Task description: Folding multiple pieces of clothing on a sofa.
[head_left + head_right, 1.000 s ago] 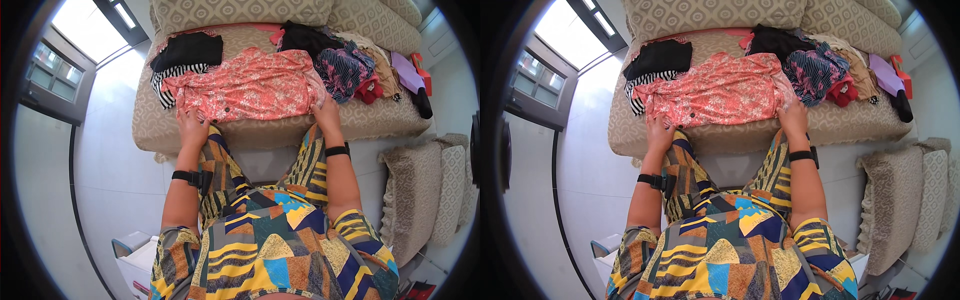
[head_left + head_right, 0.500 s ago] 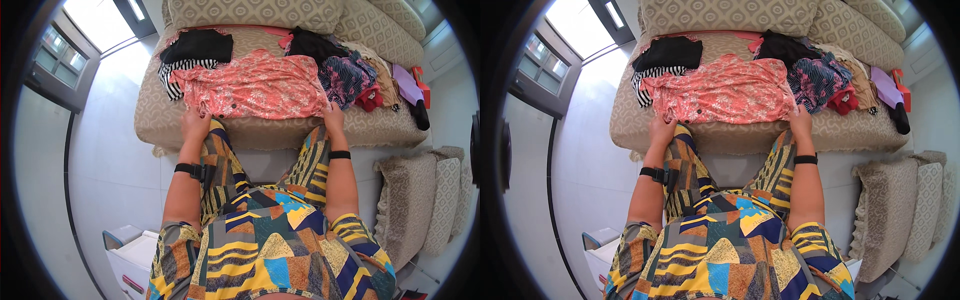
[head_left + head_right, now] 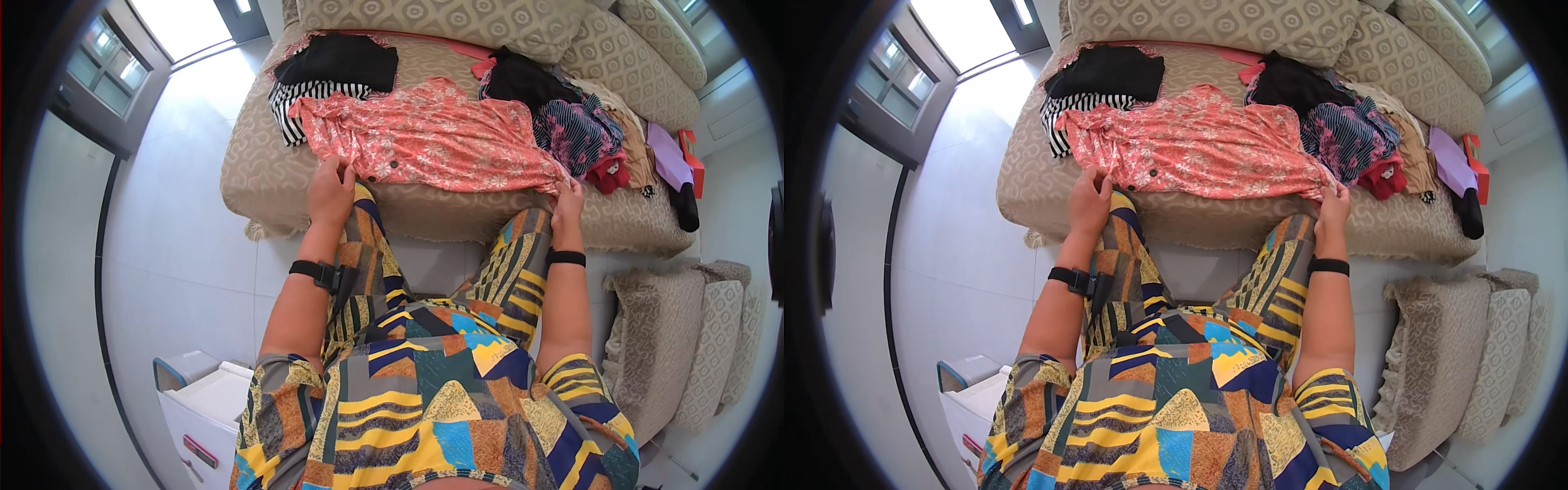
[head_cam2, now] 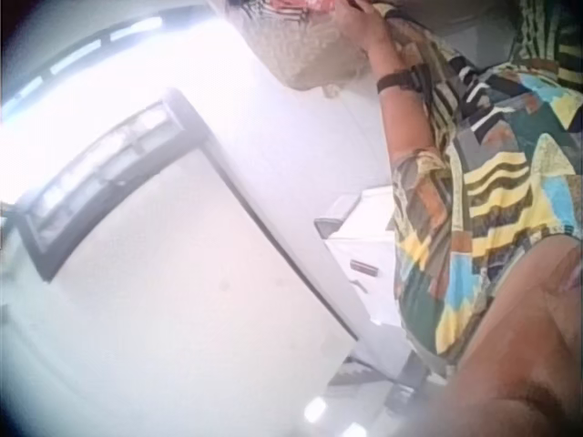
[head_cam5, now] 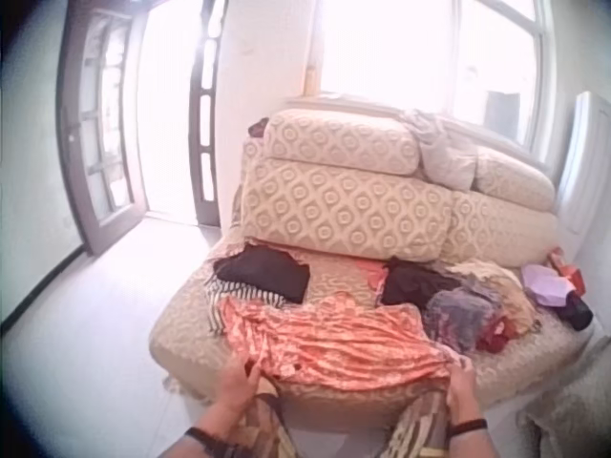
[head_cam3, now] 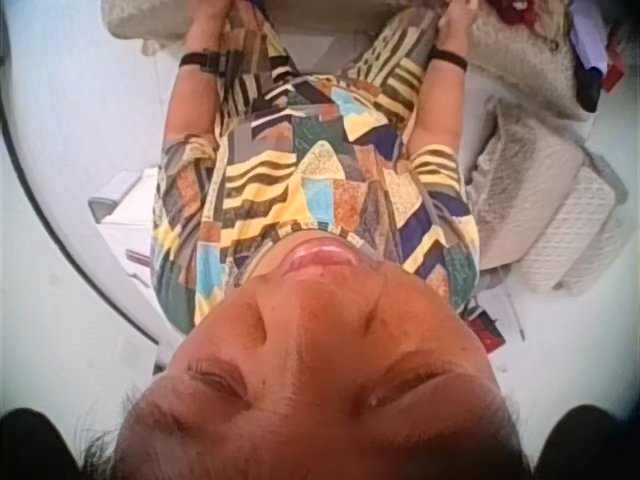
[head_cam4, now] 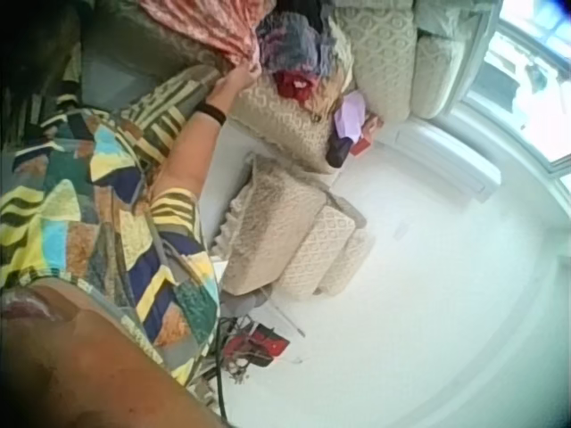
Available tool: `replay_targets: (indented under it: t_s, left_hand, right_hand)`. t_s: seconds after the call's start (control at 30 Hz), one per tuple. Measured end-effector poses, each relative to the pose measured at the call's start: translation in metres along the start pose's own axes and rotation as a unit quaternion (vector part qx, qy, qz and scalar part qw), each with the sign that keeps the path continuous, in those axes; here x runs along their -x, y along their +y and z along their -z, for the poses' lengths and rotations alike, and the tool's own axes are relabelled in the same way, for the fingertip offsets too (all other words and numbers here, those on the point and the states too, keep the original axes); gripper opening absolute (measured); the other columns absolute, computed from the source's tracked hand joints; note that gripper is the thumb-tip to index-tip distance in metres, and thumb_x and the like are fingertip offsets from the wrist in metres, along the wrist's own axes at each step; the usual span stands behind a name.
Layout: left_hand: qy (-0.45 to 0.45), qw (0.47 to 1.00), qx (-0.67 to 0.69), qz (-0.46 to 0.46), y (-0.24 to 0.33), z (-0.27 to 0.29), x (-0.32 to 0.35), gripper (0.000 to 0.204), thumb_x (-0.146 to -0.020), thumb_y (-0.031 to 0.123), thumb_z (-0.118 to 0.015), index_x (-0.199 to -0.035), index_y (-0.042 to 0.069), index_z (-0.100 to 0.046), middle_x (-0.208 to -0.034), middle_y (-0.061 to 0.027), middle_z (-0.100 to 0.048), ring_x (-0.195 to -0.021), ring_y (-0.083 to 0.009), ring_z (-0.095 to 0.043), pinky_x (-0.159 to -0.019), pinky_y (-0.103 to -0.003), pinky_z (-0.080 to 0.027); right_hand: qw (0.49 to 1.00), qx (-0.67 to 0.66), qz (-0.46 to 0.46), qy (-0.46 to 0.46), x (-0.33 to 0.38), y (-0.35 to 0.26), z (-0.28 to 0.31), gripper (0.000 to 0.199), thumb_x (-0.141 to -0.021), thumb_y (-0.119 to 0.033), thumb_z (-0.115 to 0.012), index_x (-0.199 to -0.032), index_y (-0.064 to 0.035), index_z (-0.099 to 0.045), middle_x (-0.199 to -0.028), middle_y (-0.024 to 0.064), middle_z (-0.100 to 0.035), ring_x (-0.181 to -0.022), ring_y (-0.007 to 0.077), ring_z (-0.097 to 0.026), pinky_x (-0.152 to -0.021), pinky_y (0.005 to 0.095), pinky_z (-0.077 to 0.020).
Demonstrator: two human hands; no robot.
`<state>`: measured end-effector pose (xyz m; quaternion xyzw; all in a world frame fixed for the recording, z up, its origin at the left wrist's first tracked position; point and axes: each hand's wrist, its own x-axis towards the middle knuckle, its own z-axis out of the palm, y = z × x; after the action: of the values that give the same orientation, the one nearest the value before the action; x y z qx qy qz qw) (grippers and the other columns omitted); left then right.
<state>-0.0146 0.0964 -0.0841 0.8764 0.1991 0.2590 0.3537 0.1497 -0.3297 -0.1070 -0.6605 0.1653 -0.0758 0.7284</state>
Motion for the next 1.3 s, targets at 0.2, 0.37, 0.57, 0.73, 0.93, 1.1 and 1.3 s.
replay_targets:
  t_s: [0.2,0.37,0.57,0.73,0.93,1.1,1.3]
  left_hand:
    - [-0.019,1.000,-0.016,0.017,-0.009,-0.001,-0.003,0.012,-0.086,0.018,-0.063,-0.088,0.006,-0.062,-0.081,-0.0134,-0.065,-0.079,-0.0328,-0.063,-0.070,-0.043,-0.049]
    - [-0.033,0.998,-0.049,0.019,-0.004,-0.002,-0.005,0.012,-0.086,0.018,-0.063,-0.086,0.006,-0.062,-0.081,-0.0129,-0.065,-0.079,-0.0330,-0.062,-0.070,-0.043,-0.048]
    - [-0.023,0.999,-0.020,0.008,0.004,0.001,-0.002,0.013,-0.086,0.019,-0.063,-0.086,0.007,-0.062,-0.079,-0.0124,-0.064,-0.079,-0.0329,-0.061,-0.069,-0.043,-0.048]
    - [-0.023,0.998,-0.051,0.018,-0.001,0.001,-0.004,0.013,-0.087,0.020,-0.063,-0.088,0.006,-0.062,-0.078,-0.0110,-0.064,-0.073,-0.0281,-0.063,-0.067,-0.039,-0.049]
    - [-0.023,0.997,-0.067,0.003,0.002,0.000,-0.004,0.013,-0.085,0.019,-0.064,-0.087,0.006,-0.062,-0.077,-0.0122,-0.064,-0.073,-0.0295,-0.062,-0.066,-0.040,-0.048]
    - [-0.015,0.999,-0.042,0.010,0.003,0.001,-0.002,0.013,-0.085,0.018,-0.064,-0.087,0.006,-0.062,-0.076,-0.0123,-0.063,-0.072,-0.0295,-0.062,-0.066,-0.040,-0.048]
    - [-0.028,0.999,-0.037,0.025,0.000,0.002,-0.003,0.012,-0.084,0.017,-0.064,-0.087,0.006,-0.062,-0.076,-0.0123,-0.064,-0.072,-0.0292,-0.063,-0.066,-0.039,-0.049]
  right_hand:
    - [0.965,0.070,0.225,-0.113,0.043,-0.063,-0.099,0.031,-0.089,-0.004,-0.058,-0.120,-0.0028,-0.057,-0.097,0.0071,-0.065,-0.078,0.0106,-0.062,-0.061,0.0248,-0.0511]
    - [0.795,0.313,0.479,-0.203,0.103,-0.055,-0.193,0.035,-0.084,-0.008,-0.057,-0.119,-0.0017,-0.058,-0.121,0.0256,-0.056,-0.113,0.0388,-0.054,-0.097,0.0436,-0.0438]
    - [0.767,0.351,0.415,-0.341,0.121,0.013,-0.191,0.050,-0.079,-0.005,-0.065,-0.127,-0.0020,-0.053,-0.131,0.0246,-0.049,-0.120,0.0439,-0.047,-0.104,0.0456,-0.0388]
    - [0.773,0.394,0.408,-0.283,0.131,0.012,-0.192,0.064,-0.074,-0.014,-0.074,-0.133,-0.0057,-0.049,-0.123,0.0191,-0.052,-0.114,0.0380,-0.049,-0.094,0.0456,-0.0454]
    - [0.745,0.456,0.423,-0.241,0.113,0.017,-0.201,0.035,-0.077,-0.015,-0.071,-0.110,-0.0083,-0.061,-0.107,0.0134,-0.057,-0.100,0.0350,-0.056,-0.079,0.0443,-0.0492]
    - [0.865,0.314,0.253,-0.301,0.067,0.020,-0.187,0.012,-0.088,-0.012,-0.057,-0.096,-0.0069,-0.064,-0.094,0.0112,-0.064,-0.091,0.0309,-0.062,-0.074,0.0382,-0.0501]
    - [0.917,-0.305,-0.211,-0.144,0.034,0.018,-0.136,0.025,-0.099,-0.024,-0.051,-0.115,-0.0051,-0.058,-0.111,0.0057,-0.063,-0.103,0.0248,-0.061,-0.086,0.0414,-0.0520]
